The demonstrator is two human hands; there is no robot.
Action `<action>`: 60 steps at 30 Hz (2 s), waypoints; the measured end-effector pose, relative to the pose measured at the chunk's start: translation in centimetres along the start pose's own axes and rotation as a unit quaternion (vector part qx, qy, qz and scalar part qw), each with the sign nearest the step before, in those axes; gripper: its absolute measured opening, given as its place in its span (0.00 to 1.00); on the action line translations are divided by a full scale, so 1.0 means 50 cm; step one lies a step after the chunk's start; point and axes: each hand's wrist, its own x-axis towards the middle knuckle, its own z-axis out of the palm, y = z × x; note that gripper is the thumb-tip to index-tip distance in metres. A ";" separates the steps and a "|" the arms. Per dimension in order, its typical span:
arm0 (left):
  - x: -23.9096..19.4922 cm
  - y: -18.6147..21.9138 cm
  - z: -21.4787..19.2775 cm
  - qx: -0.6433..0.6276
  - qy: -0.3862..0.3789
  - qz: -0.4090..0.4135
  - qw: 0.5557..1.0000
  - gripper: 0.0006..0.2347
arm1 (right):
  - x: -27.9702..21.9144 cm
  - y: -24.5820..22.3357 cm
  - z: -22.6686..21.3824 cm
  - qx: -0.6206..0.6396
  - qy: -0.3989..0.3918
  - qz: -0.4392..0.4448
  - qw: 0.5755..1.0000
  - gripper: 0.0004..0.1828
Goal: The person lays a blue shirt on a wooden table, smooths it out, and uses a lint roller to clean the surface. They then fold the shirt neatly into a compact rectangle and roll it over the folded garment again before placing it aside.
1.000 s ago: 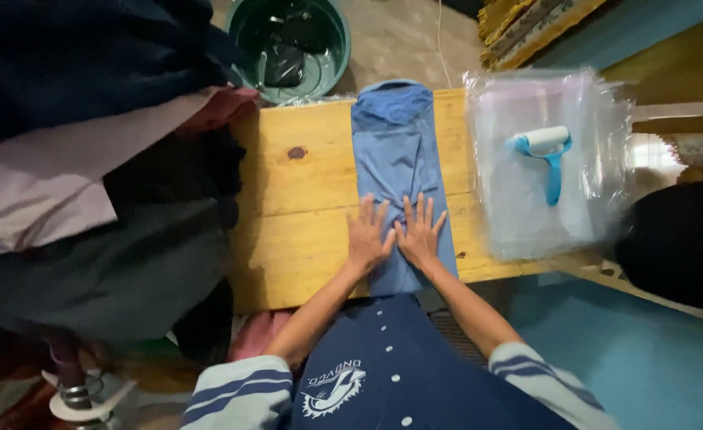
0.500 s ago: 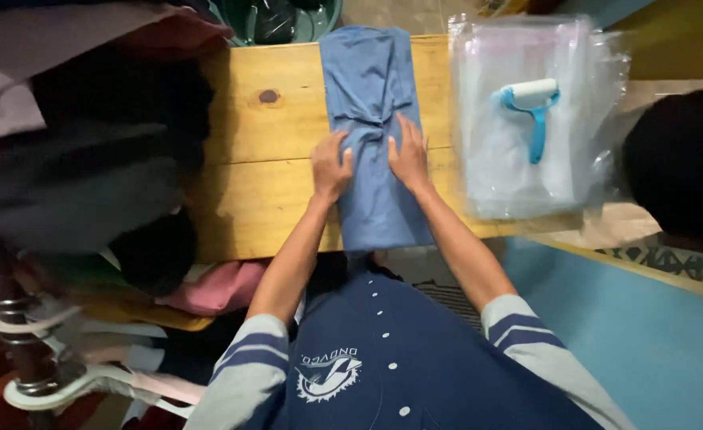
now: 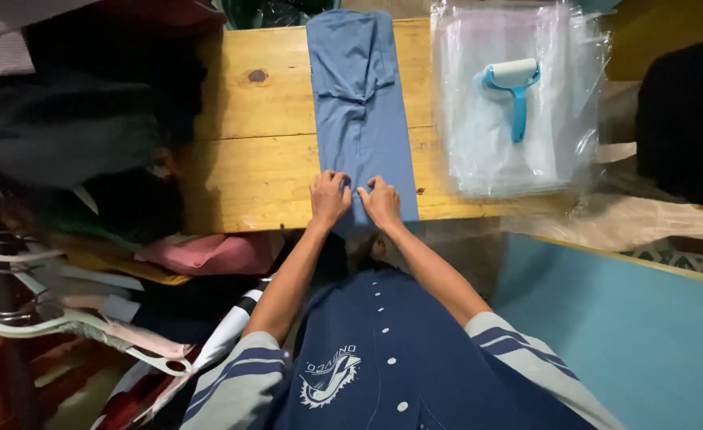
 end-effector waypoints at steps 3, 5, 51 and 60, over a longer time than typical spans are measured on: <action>0.026 -0.029 0.025 0.020 0.001 0.019 1.000 0.10 | 0.016 0.023 0.038 0.017 -0.024 0.024 0.999 0.12; 0.066 -0.031 0.009 0.035 0.007 0.062 0.997 0.10 | 0.011 0.022 0.039 0.035 -0.028 0.033 0.998 0.12; -0.116 0.074 -0.064 -0.085 0.142 0.023 0.986 0.20 | -0.230 0.135 -0.003 0.190 -0.014 -0.030 0.981 0.13; -0.239 0.040 -0.010 -0.157 0.154 -0.055 0.974 0.14 | -0.208 0.290 0.066 0.058 -0.128 0.041 0.989 0.15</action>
